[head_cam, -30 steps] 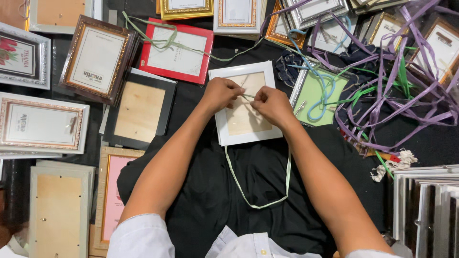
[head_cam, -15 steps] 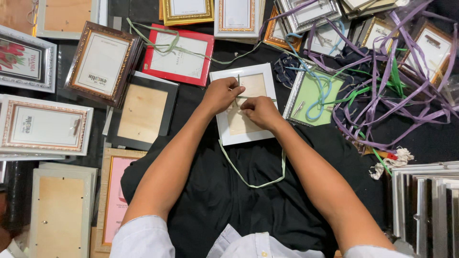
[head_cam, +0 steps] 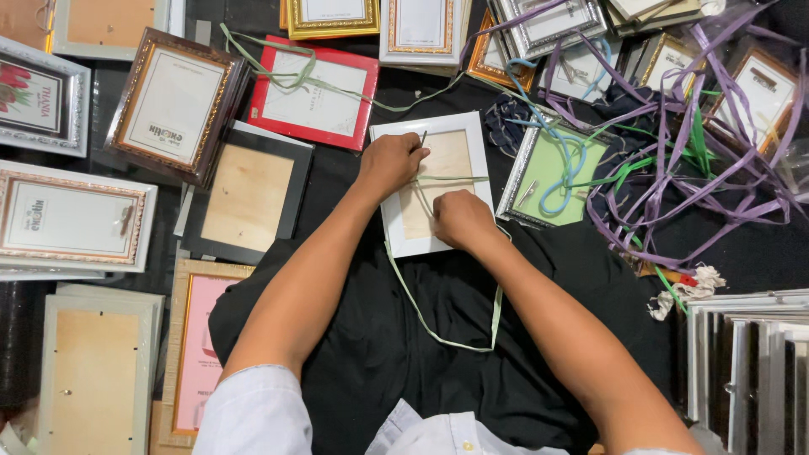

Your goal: The person ties green ribbons around stacks of white photo frames. They loop the ribbon through the frame's hanging hardware, pull it tight, and tie a knot to secure the frames together. The person repeats this process for multiple stacks of frames.

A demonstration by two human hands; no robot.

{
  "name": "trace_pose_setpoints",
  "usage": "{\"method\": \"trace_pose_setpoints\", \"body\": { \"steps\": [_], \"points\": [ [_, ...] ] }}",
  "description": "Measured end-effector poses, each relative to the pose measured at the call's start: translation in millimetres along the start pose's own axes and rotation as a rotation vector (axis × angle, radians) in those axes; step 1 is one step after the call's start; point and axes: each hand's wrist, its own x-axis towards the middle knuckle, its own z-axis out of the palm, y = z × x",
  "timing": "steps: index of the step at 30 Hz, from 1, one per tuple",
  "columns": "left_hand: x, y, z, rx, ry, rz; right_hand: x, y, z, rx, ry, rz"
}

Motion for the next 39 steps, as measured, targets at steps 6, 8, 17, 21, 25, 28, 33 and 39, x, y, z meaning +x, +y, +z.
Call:
{"method": "trace_pose_setpoints", "body": {
  "steps": [6,8,17,21,25,28,33,39],
  "points": [
    [9.4,-6.8,19.8,0.061,-0.040,0.048,-17.4,-4.4,1.0,-0.059,-0.019,0.058],
    [14.2,-8.0,21.8,0.066,-0.037,0.045,-20.0,-5.4,-2.4,-0.050,-0.033,0.066],
    [12.8,-1.9,0.2,-0.156,-0.078,-0.026,-5.2,16.6,-12.9,0.048,-0.017,0.144],
    [10.9,2.7,-2.4,-0.233,-0.123,-0.013,-0.7,23.1,-18.5,0.027,0.032,0.169],
    [10.5,3.0,-3.9,-0.226,-0.078,-0.034,-2.9,15.3,-25.8,0.081,0.086,0.212],
    [3.3,15.9,-16.1,-0.210,-0.045,-0.005,3.9,24.6,-29.4,0.049,0.152,0.270],
    [19.5,10.4,17.2,-0.191,-0.040,0.001,4.4,17.2,-29.8,0.116,0.185,0.255],
    [12.9,22.5,13.3,-0.203,-0.046,-0.053,4.7,9.9,-28.7,0.130,0.083,0.204]
  ]
}}
